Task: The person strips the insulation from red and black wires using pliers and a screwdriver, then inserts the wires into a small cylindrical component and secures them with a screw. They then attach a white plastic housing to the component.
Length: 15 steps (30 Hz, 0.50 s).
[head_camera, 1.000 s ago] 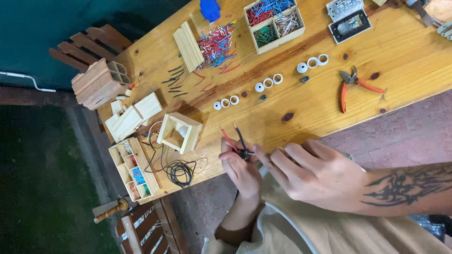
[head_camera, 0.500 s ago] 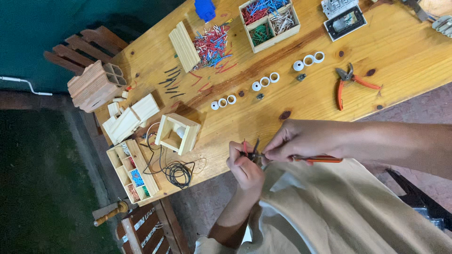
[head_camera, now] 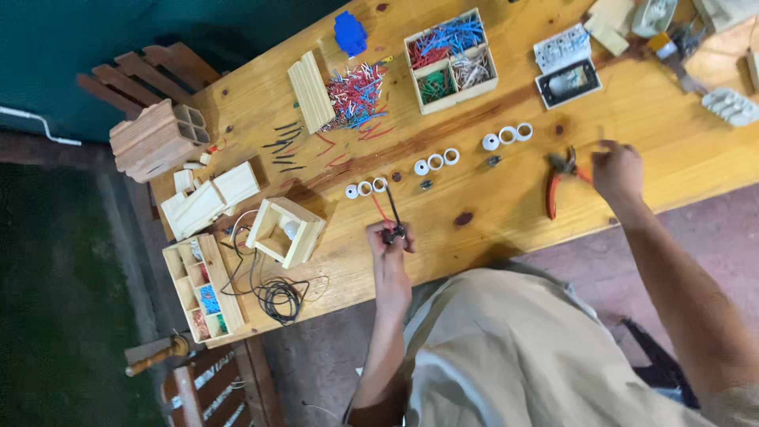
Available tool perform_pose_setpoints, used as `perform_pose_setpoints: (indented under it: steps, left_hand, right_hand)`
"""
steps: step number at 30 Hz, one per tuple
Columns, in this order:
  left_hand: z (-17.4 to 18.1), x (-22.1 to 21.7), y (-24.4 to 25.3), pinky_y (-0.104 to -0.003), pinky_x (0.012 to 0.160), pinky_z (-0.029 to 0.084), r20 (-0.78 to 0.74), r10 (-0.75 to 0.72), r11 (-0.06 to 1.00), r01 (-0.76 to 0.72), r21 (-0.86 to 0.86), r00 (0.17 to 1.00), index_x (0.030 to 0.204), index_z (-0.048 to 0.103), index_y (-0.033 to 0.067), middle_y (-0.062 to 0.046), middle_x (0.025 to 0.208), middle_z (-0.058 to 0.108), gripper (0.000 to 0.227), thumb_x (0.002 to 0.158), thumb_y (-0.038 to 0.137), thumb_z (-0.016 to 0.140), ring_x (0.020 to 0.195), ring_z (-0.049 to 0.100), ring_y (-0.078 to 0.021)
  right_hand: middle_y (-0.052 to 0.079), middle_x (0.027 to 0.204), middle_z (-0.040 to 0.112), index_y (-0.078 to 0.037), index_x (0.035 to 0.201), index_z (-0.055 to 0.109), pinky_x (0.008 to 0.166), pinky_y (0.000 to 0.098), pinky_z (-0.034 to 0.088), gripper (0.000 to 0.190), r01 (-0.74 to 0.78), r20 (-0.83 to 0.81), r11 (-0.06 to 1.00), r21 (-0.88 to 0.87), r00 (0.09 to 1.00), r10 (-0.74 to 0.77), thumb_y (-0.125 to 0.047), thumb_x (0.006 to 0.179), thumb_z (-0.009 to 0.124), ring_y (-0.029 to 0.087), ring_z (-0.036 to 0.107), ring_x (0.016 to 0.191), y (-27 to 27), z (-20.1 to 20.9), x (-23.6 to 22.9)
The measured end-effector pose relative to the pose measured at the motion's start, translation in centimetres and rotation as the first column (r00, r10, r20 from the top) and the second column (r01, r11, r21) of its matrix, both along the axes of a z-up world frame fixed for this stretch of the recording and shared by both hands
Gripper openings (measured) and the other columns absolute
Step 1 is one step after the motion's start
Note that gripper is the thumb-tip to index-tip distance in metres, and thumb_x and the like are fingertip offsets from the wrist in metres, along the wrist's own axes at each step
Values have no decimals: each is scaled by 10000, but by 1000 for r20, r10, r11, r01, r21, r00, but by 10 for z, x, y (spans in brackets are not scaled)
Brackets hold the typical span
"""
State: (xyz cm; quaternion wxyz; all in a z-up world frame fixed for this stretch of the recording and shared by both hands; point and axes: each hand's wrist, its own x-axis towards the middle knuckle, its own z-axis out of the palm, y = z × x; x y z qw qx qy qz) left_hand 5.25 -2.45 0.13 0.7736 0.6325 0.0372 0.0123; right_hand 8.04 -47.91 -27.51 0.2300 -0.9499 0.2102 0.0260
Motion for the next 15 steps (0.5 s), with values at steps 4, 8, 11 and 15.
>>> perform_pose_setpoints:
  steps: [4, 8, 11, 15]
  left_hand:
    - [-22, -13, -15, -304, 793, 454, -9, -89, 989, 88, -121, 996, 1249, 391, 106, -138, 1016, 590, 202, 1058, 94, 452, 842, 555, -174]
    - [-9, -16, -31, -325, 840, 511, 31, -167, 955, 169, -242, 986, 1464, 292, 154, -157, 1072, 621, 508, 1046, 219, 572, 913, 604, -173]
    - [-25, -19, -37, -335, 869, 535, -4, -186, 920, 172, -351, 983, 1571, 219, 202, -258, 1133, 655, 666, 1023, 272, 591, 942, 680, -239]
    - [-32, -22, -53, -329, 970, 548, -50, -179, 898, 142, -416, 983, 1600, 169, 311, -291, 1267, 644, 733, 1015, 118, 565, 1083, 711, -268]
  right_hand:
    - [193, 969, 636, -12, 1108, 625, 698, 522, 613, 373, 64, 66, 947, -314, 997, -45, -218, 952, 894, 435, 725, 815, -41, -33, -5]
    - [143, 926, 643, -64, 1028, 627, 663, 466, 608, 376, 46, 31, 942, -333, 999, -38, -314, 941, 893, 385, 725, 802, -46, -55, 2]
    - [166, 1063, 637, -31, 1244, 602, 803, 444, 611, 568, 26, 77, 923, -384, 997, 4, -348, 905, 928, 391, 699, 942, -10, -1, 12]
    - [133, 1121, 651, -109, 1379, 549, 791, 467, 536, 446, -112, 227, 993, 32, 969, 102, -275, 1020, 754, 380, 672, 877, 117, 159, 21]
